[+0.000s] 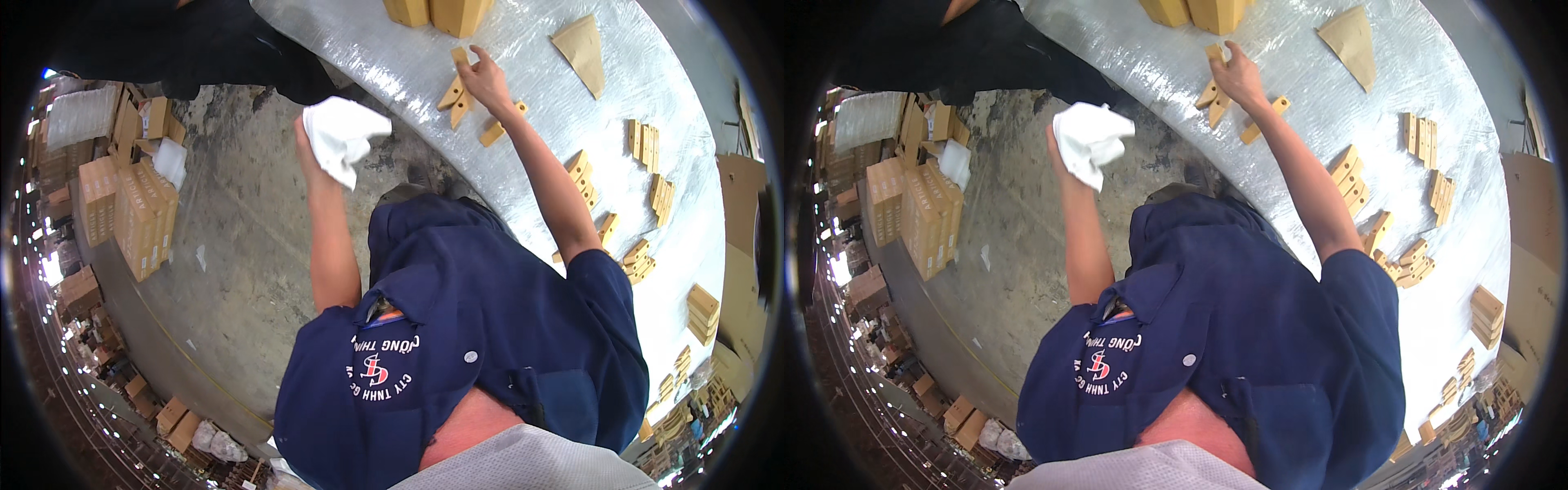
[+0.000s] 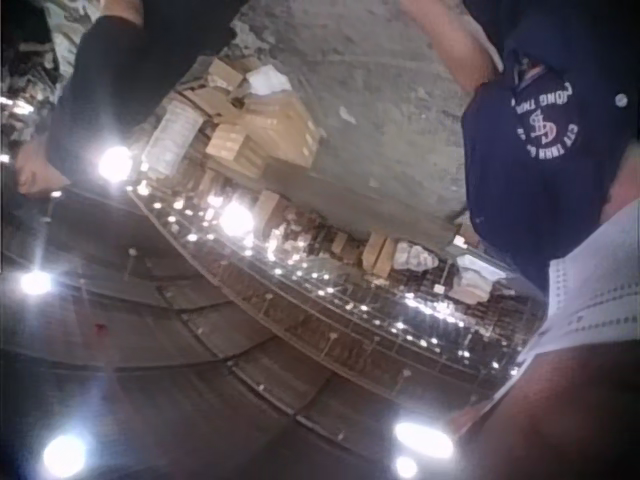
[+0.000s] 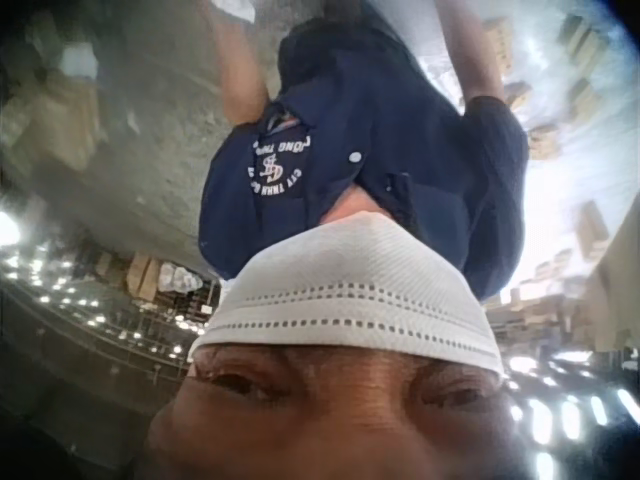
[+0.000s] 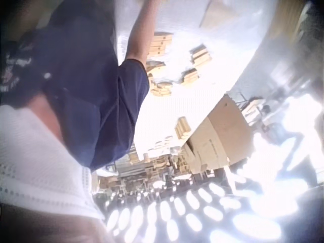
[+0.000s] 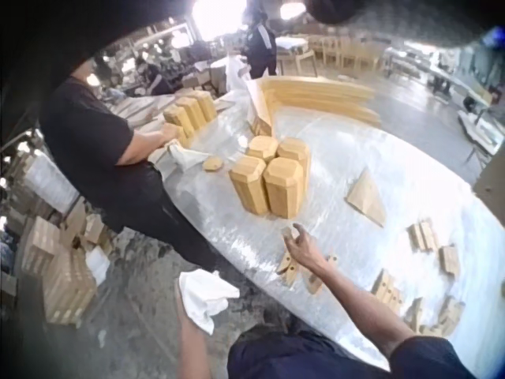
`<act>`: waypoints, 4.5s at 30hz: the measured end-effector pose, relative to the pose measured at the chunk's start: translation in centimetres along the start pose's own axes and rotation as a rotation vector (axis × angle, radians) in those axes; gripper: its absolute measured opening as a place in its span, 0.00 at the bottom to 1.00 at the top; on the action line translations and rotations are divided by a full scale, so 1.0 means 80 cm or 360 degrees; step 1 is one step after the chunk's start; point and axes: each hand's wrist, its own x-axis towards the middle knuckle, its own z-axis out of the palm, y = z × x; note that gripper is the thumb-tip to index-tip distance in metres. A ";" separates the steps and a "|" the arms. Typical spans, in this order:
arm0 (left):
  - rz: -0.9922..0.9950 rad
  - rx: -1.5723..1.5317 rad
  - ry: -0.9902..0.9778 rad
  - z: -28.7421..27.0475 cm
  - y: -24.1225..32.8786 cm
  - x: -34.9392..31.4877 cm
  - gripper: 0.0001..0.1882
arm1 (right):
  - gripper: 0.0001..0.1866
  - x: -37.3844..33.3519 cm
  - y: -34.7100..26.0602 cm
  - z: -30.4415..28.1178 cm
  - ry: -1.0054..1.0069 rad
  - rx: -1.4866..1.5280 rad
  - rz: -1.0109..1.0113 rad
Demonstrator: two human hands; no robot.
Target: The person sands small wooden parts with sandpaper and wipes them with a white cloth. They handle each piece one at a time, turning it over to sand multiple sides, then wipe the surface before placing it back on the table.
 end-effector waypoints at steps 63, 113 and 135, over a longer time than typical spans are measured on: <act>0.0854 0.0882 -0.0723 0.140 0.024 0.015 0.29 | 0.24 -0.102 -0.202 0.014 0.0119 0.1061 -0.0259; 0.0125 0.1456 0.0142 -0.095 -0.044 0.089 0.18 | 0.21 0.110 -0.092 0.213 -0.0173 -0.0753 -0.0079; 0.0124 0.1351 -0.0003 -0.135 -0.066 0.045 0.14 | 0.31 -0.100 0.020 0.007 0.0279 -0.0703 0.0085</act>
